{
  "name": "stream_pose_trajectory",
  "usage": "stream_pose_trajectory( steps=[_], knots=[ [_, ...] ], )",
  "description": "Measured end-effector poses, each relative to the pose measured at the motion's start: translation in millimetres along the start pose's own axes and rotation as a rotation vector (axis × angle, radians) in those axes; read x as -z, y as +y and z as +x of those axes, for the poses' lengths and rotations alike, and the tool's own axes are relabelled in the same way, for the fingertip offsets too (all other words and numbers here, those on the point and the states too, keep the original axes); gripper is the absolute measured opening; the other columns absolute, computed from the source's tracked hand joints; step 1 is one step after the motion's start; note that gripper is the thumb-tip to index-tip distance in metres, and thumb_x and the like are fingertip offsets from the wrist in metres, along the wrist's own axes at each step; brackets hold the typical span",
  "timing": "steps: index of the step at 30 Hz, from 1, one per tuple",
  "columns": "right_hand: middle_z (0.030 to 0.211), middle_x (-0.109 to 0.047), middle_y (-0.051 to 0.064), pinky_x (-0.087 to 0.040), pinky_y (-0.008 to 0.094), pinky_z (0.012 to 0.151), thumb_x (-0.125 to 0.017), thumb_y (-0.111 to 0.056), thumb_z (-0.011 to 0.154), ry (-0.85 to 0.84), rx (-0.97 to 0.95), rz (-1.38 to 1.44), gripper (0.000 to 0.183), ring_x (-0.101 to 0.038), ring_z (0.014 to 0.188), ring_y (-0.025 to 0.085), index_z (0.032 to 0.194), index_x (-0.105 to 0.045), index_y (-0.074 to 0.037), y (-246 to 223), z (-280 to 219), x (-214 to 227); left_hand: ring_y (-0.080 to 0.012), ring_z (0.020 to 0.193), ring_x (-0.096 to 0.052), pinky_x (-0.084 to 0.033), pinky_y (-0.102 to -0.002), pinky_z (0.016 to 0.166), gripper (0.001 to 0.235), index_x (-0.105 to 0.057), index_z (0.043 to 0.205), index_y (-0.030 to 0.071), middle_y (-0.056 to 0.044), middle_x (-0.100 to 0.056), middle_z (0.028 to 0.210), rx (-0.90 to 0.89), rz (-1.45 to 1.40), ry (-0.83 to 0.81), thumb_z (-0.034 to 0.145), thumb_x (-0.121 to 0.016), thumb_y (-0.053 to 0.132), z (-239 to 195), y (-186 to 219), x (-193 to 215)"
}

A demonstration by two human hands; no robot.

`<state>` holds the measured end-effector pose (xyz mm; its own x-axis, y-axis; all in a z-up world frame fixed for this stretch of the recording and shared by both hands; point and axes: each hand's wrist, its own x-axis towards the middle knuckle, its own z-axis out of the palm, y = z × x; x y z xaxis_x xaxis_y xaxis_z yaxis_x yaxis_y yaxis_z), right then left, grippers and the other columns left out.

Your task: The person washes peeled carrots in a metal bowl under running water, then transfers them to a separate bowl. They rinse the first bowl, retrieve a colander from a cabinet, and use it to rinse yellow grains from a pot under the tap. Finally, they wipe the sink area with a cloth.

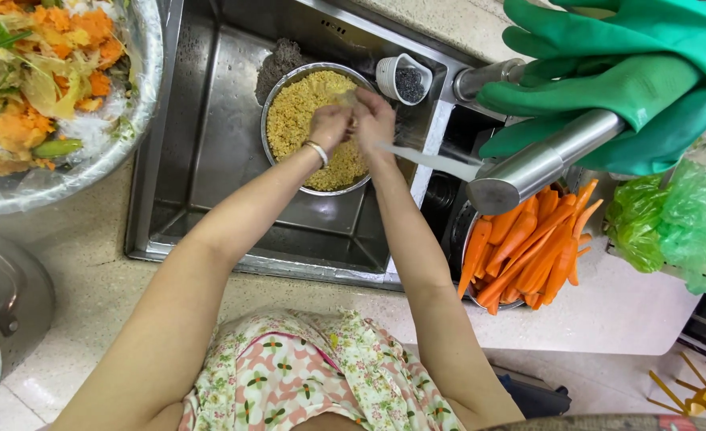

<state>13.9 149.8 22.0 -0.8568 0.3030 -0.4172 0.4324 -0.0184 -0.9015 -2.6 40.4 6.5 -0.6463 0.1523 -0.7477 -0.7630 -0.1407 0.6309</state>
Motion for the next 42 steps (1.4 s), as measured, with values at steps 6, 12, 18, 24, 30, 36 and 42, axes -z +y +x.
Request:
stream_pose_trajectory(
  steps=[6,12,18,24,30,36,42],
  knots=[
    [0.126,-0.069,0.021,-0.054,0.040,0.099,-0.051,-0.016,0.100,0.159,-0.181,-0.277,0.040,-0.068,0.112,0.029,0.134,-0.061,0.003,41,32,44,-0.0082,0.074,-0.069,-0.056,-0.023,0.057,0.097,-0.067,0.123,0.000,-0.014,-0.073,0.095,-1.160,0.983,0.337,0.059,-0.080,0.071,127,-134,-35],
    [0.133,-0.060,0.020,-0.050,0.036,0.097,-0.056,-0.029,0.103,0.221,-0.131,-0.324,0.051,-0.062,0.117,0.027,0.143,-0.047,0.002,138,82,65,-0.0281,0.083,-0.071,-0.058,-0.041,0.076,0.041,-0.058,0.142,0.016,-0.011,-0.079,0.107,-0.132,0.746,0.001,0.101,-0.057,0.017,-45,18,16],
    [0.107,-0.070,0.012,-0.049,0.032,0.087,-0.057,-0.026,0.100,0.207,-0.020,0.008,0.036,-0.060,0.094,0.018,0.116,-0.068,0.004,199,109,77,-0.0187,0.094,-0.072,-0.057,-0.031,0.081,0.027,-0.068,0.127,0.008,-0.009,-0.076,0.114,-0.537,0.500,0.183,0.103,-0.058,0.015,-5,-60,60],
    [0.089,-0.058,0.005,-0.046,0.028,0.073,-0.048,-0.027,0.104,-0.045,-0.057,0.630,0.024,-0.053,0.082,0.015,0.100,-0.056,-0.004,231,121,100,-0.0206,0.110,-0.068,-0.054,-0.034,0.093,0.041,-0.061,0.141,0.012,-0.011,-0.073,0.128,-0.499,0.573,-0.261,0.104,-0.061,0.029,-22,-28,-38],
    [0.104,-0.052,0.008,-0.043,0.027,0.079,-0.041,-0.022,0.106,0.117,0.078,0.285,0.024,-0.053,0.092,0.017,0.112,-0.052,-0.001,255,96,86,-0.0369,0.133,-0.050,-0.044,-0.052,0.110,0.060,-0.049,0.148,0.015,-0.015,-0.022,0.170,-0.429,0.605,0.156,0.093,-0.066,0.029,-34,-1,8],
    [0.132,-0.064,0.020,-0.048,0.041,0.096,-0.053,-0.033,0.103,0.467,-0.348,-0.310,0.045,-0.062,0.115,0.030,0.132,-0.059,0.001,181,1,53,-0.0337,0.149,-0.037,-0.028,-0.046,0.123,0.078,-0.038,0.157,0.011,-0.013,-0.035,0.165,0.089,0.421,0.522,0.102,-0.042,0.065,71,-118,158],
    [0.139,-0.060,0.023,-0.050,0.044,0.101,-0.053,-0.047,0.102,0.212,-0.385,0.419,0.061,-0.058,0.124,0.034,0.138,-0.057,0.002,141,6,50,-0.0290,0.150,-0.037,-0.034,-0.043,0.120,0.106,-0.021,0.162,0.009,-0.015,-0.033,0.165,0.022,-0.247,0.047,0.087,-0.036,0.084,72,-122,179]
  ],
)
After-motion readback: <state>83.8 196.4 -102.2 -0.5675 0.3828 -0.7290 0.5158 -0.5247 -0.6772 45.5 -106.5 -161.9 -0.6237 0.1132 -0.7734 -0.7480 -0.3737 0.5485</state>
